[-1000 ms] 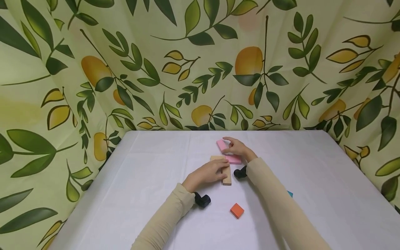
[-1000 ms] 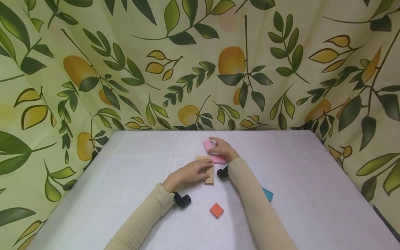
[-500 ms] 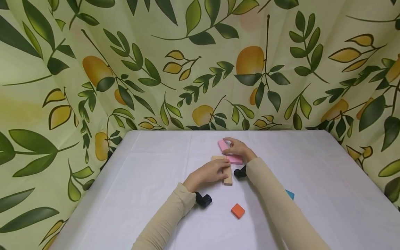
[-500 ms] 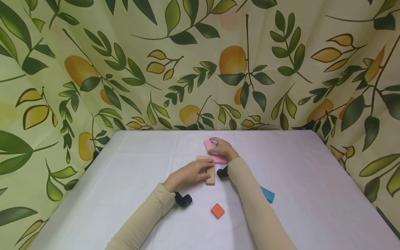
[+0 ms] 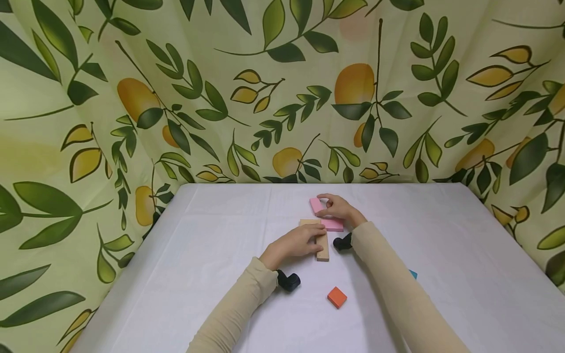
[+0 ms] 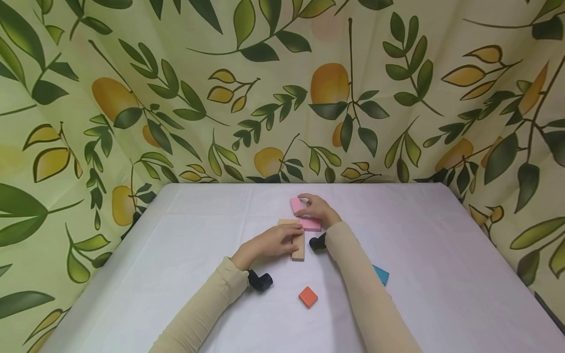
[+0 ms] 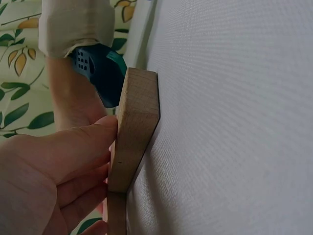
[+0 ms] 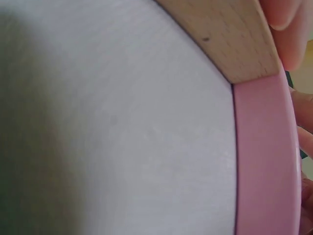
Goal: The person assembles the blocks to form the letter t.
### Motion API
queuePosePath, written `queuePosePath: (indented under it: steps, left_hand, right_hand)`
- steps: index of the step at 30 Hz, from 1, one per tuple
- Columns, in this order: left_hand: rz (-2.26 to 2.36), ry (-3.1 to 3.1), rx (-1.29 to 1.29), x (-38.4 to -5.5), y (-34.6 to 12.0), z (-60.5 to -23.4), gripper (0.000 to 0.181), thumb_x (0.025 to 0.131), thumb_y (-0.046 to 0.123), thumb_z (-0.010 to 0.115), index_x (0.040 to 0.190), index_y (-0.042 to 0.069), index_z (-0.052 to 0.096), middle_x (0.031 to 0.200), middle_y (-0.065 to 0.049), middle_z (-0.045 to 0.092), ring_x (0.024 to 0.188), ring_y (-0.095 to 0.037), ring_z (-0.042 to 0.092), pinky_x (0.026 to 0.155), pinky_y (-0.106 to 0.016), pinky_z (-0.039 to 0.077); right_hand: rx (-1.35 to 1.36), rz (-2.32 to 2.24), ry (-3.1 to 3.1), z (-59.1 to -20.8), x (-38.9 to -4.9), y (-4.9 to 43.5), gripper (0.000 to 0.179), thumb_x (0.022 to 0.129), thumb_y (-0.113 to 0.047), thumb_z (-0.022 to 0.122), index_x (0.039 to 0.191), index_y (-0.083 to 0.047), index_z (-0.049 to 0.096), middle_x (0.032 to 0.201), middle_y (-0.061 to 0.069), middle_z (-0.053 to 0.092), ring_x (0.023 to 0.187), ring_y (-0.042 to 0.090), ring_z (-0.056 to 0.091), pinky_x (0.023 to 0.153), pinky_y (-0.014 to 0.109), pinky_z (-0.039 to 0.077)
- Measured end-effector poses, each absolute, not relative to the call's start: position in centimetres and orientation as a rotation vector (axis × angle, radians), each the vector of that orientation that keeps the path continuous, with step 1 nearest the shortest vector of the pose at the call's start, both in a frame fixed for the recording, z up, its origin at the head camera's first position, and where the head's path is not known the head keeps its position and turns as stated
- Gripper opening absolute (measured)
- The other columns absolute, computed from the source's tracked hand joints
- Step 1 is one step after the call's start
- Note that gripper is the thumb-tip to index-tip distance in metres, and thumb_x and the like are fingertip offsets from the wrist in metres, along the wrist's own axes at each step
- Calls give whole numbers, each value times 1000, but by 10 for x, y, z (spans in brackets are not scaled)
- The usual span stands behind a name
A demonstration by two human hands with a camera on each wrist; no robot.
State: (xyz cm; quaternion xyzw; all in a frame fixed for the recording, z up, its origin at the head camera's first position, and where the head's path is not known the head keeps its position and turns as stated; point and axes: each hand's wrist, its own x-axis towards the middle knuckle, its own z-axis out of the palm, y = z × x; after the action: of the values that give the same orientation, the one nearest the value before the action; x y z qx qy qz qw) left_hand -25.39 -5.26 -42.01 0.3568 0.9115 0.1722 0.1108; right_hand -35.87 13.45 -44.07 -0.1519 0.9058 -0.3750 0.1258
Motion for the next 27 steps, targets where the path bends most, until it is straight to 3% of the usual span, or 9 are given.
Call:
queuePosePath:
  steps: [9,19,27]
  left_hand:
    - [524,2671,1056,-254,-52,-419,47,95,23,61,138,7,52,152,-6,45,144,-21,39,121,-34,32]
    - [517,2681,1064,-254,-52,-419,46,95,23,61,137,7,54,151,-6,47,144,-20,40,120,-33,32]
    - [528,2678,1087,-254,-53,-419,46,94,22,62,136,6,55,150,-6,47,143,-20,40,120,-34,32]
  right_hand:
    - [-329,-1225,2614,-440,-356,136,62,79,-19,78,130,0,49,76,0,39,72,14,38,61,22,31]
    - [-284,-1267,2619,-441,-354,137,62,78,-21,79,130,-3,50,77,0,38,74,15,38,64,24,31]
    - [-280,-1266,2633,-441,-352,137,62,77,-23,81,128,-4,52,74,-1,39,69,14,37,59,23,30]
